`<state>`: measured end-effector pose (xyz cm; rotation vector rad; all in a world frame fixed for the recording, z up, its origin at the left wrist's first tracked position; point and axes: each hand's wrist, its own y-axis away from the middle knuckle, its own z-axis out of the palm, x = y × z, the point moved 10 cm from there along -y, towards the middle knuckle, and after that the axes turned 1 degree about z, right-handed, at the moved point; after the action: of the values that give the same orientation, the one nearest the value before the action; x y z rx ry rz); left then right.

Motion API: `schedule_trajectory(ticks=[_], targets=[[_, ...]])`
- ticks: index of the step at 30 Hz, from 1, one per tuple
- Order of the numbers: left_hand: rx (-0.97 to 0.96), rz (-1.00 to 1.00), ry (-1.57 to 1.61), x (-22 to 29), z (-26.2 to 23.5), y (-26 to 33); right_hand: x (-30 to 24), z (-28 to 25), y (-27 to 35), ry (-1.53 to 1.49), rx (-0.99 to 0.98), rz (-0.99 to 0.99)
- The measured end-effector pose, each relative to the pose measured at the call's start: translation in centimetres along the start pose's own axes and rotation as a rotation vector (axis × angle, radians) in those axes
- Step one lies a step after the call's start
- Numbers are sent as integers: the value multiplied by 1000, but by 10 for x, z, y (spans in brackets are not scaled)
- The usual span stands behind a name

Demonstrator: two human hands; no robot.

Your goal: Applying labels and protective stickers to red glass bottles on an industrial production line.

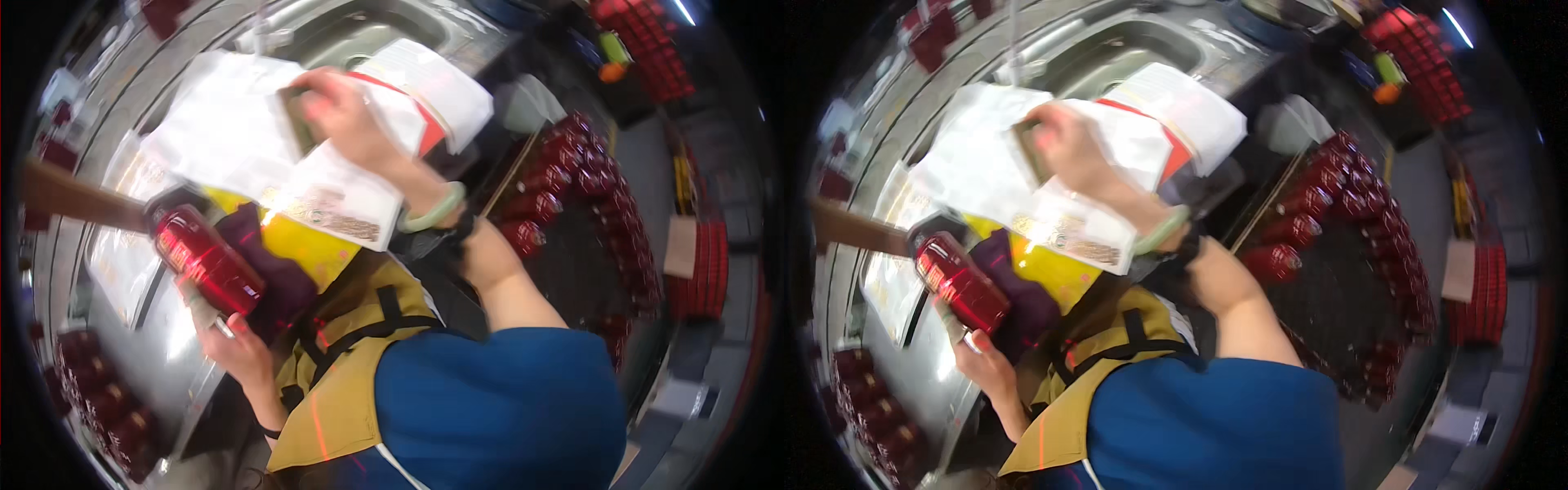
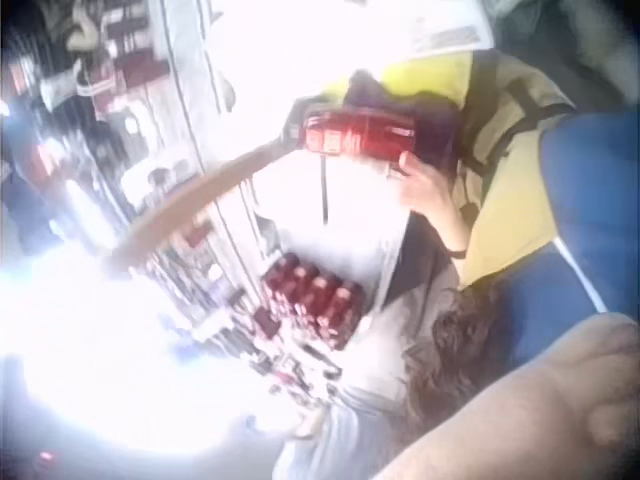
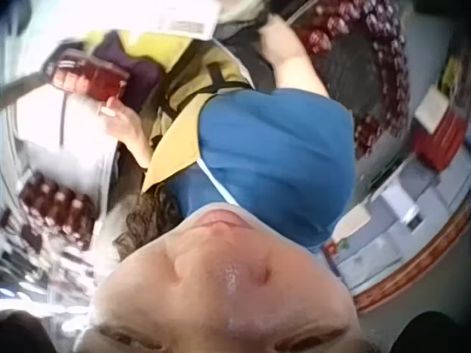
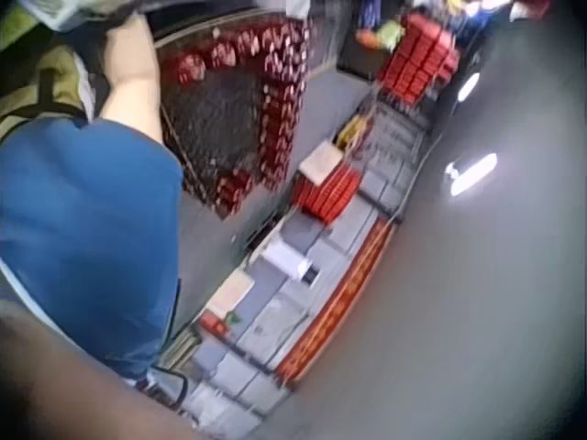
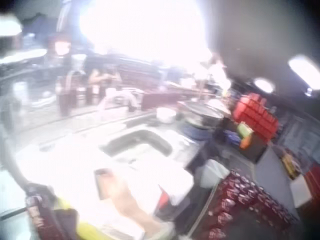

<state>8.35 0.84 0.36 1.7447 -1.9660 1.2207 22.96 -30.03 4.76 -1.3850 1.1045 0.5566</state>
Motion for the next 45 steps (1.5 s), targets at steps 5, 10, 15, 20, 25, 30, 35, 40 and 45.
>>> schedule_trajectory(ticks=[5, 10, 15, 20, 25, 30, 35, 40, 45], targets=[[52, 33, 31, 15, -4, -3, 17, -99, -28, 360, -9, 316], [46, 48, 2, 18, -4, -7, 56, -95, -29, 591, -301, 298], [55, 38, 14, 15, -3, -9, 56, -1, 42, 546, -803, 225], [36, 5, 21, 11, -6, -5, 87, -12, 14, 547, -647, 148], [21, -1, 35, 12, -7, -8, 172, -121, -79, 911, -466, 409], [31, -9, 12, 11, -7, -7, 208, -137, -102, 945, -570, 293], [1, -33, -6, 7, -7, -3, 224, -137, -112, 955, -571, 307], [0, -41, 11, 7, -5, -4, 223, -121, -119, 1029, -730, 330], [13, -41, -22, 7, -9, -4, 145, -25, -100, 679, -702, 186]])
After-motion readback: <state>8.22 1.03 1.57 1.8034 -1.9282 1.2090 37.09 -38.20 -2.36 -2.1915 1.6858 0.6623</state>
